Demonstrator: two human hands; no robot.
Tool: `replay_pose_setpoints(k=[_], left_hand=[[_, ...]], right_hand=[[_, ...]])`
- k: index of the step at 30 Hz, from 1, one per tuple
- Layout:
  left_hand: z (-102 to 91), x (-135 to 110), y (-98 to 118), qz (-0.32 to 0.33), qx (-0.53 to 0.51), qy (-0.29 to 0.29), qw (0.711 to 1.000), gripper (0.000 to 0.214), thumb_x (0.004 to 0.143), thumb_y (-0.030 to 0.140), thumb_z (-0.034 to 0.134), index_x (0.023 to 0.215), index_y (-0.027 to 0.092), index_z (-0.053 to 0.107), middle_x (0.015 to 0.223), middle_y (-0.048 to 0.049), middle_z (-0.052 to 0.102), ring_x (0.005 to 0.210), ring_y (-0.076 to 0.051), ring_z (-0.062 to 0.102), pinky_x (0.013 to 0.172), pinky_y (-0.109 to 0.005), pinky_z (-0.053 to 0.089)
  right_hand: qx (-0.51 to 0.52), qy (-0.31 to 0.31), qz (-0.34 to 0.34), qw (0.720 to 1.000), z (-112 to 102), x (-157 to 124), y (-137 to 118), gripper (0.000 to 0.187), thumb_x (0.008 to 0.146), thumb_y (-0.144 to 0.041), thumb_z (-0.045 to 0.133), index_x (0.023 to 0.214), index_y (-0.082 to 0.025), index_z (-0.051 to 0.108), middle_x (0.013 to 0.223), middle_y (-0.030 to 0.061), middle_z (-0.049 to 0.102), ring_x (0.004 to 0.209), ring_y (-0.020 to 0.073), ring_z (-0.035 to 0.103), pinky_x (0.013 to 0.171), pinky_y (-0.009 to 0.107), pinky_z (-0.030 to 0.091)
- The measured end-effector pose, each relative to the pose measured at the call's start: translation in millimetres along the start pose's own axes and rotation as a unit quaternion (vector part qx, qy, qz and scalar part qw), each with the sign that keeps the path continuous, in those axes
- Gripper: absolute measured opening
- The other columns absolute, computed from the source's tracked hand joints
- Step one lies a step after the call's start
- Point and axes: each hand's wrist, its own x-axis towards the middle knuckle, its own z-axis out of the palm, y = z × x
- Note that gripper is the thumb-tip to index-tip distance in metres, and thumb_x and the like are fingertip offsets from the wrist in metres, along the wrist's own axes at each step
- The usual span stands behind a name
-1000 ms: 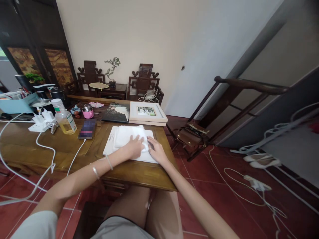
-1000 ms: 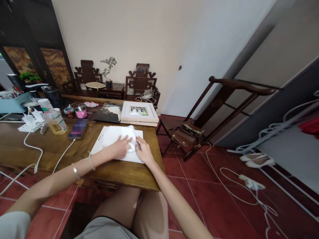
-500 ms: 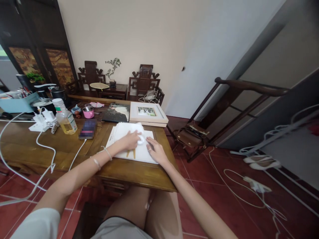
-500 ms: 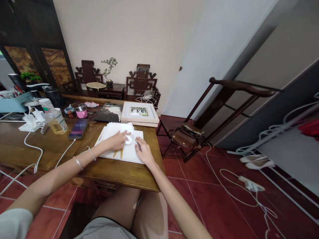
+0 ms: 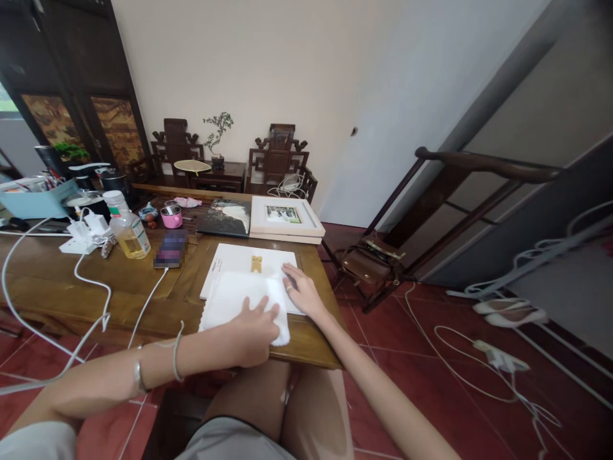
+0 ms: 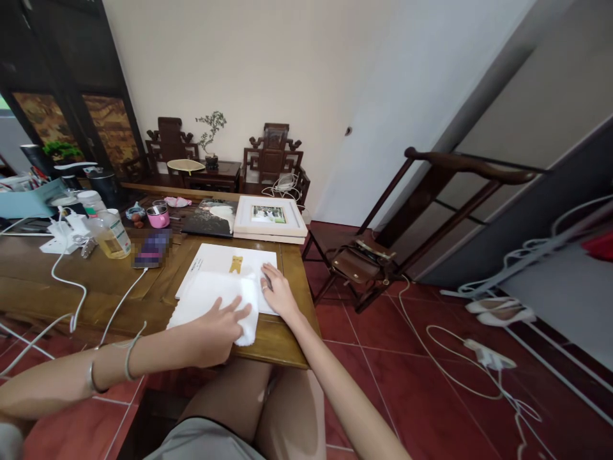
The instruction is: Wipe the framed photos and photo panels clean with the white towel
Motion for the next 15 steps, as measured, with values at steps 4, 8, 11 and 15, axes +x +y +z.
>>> replay_pose_setpoints(k=[4,8,11,15], left_hand=[[0.4,19,-38,-0.016,-0.035,0.004,0.999,0.034,0.079,0.007,0.044,0.106,0.012,0.064,0.144,-0.0155,0.039,0.135,-0.034,0.03,0.099,-0.057,0.037],[15.1,52,-100,-0.053,-0.078,0.068,0.993,0.033,0.085,0.006,0.038,0.104,0.012,0.063,0.148,-0.0121,0.033,0.14,-0.029,0.022,0.106,-0.056,0.029],[26.5,63,-123,-0.099,-0.093,0.12,0.983,0.037,0.085,0.004,0.035,0.11,0.013,0.062,0.15,-0.0113,0.029,0.14,-0.028,0.021,0.109,-0.056,0.023],[28.4,45,-106,-0.085,-0.086,0.082,0.989,0.039,0.08,0.002,0.037,0.105,0.012,0.065,0.151,-0.011,0.028,0.141,-0.03,0.018,0.109,-0.057,0.022]], right_hand=[[-0.003,0.002,0.002,1.0,1,0,0,0.037,0.083,-0.022,0.046,0.115,-0.014,0.064,0.129,0.0131,0.059,0.127,0.0251,0.048,0.111,0.046,0.033],[0.008,0.003,0.004,1.0,0,0,0,0.037,0.083,-0.023,0.048,0.115,-0.016,0.064,0.129,0.0114,0.059,0.128,0.0248,0.048,0.111,0.046,0.032],[0.01,0.007,0.003,1.0,0,0,0,0.036,0.083,-0.022,0.048,0.115,-0.018,0.064,0.128,0.0098,0.06,0.127,0.0245,0.048,0.111,0.047,0.032],[0.0,0.002,0.004,1.0,0,0,-1,0.037,0.083,-0.022,0.047,0.116,-0.016,0.064,0.13,0.0114,0.059,0.128,0.0246,0.048,0.112,0.047,0.032]])
